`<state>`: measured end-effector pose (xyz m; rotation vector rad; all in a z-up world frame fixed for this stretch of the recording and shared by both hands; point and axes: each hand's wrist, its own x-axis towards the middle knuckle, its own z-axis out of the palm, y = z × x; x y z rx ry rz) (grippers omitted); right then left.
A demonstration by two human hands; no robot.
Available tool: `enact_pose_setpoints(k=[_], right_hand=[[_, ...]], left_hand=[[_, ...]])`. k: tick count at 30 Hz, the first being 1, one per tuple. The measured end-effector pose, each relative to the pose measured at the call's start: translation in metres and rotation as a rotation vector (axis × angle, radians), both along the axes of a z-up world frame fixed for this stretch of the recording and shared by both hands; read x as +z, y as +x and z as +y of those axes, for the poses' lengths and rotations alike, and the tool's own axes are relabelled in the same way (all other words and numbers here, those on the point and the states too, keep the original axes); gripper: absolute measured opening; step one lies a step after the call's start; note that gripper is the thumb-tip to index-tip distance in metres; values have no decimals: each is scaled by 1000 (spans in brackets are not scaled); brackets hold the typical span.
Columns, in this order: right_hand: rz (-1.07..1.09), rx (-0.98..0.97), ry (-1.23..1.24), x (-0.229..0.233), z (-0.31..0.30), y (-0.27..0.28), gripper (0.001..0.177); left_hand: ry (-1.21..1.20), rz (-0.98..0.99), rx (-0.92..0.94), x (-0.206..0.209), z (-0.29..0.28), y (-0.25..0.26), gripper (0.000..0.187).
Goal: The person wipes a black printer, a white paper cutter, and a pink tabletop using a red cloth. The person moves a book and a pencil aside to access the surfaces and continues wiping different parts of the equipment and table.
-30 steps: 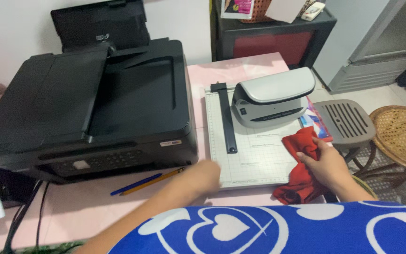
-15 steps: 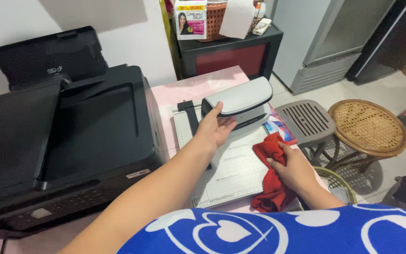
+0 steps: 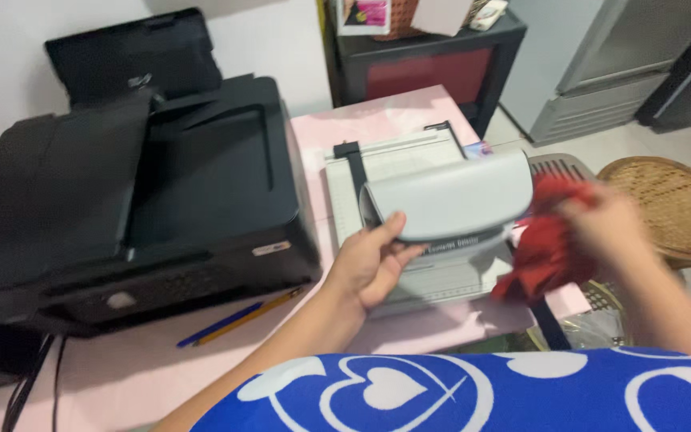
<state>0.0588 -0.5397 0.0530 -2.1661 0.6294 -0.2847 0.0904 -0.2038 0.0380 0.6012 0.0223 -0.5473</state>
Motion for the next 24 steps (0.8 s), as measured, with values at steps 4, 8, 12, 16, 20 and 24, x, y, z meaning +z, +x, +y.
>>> enact_pose_setpoints(k=[4, 8, 12, 16, 20, 24], right_hand=[[-498, 167, 366, 80, 46, -23, 26], [-259, 159, 117, 116, 132, -33, 27], [-593, 570, -902, 84, 229, -23, 48], [-661, 643, -867, 45, 237, -28, 38], [-462, 567, -669, 38, 178, -16, 30], [-464, 301, -782, 36, 155, -10, 28]], left_hand=[[69, 49, 42, 9, 19, -42, 29], [153, 92, 90, -4, 21, -57, 25], [57, 12, 130, -22, 22, -57, 27], [151, 45, 174, -30, 25, -61, 30], [25, 70, 154, -26, 23, -63, 32], [27, 128, 128, -24, 22, -58, 37]])
